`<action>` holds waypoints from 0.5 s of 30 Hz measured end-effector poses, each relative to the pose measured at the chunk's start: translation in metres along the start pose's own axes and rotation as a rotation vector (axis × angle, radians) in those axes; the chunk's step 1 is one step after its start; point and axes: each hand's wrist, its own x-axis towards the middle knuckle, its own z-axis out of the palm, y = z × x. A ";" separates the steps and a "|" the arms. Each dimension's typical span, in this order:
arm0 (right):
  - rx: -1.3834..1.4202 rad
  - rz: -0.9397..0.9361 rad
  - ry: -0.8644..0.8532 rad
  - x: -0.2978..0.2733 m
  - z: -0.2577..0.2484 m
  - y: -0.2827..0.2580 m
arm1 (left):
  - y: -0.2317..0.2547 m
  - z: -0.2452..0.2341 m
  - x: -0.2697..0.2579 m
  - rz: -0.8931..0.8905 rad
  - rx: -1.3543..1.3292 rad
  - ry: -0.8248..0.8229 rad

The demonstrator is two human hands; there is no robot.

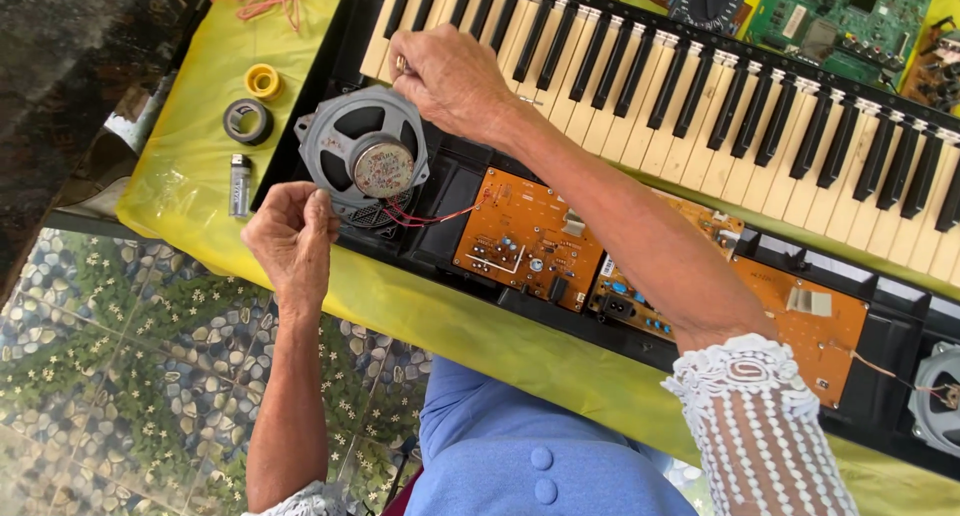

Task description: The person repairs an electronic keyboard by connecting wires to a speaker and circuit board. They use a lighter to heat a wire end and a screwdriver to adjust components inside the keyboard casing.

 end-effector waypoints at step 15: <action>0.082 0.160 -0.329 0.057 0.064 -0.001 | 0.017 -0.037 -0.017 -0.681 -0.639 -0.313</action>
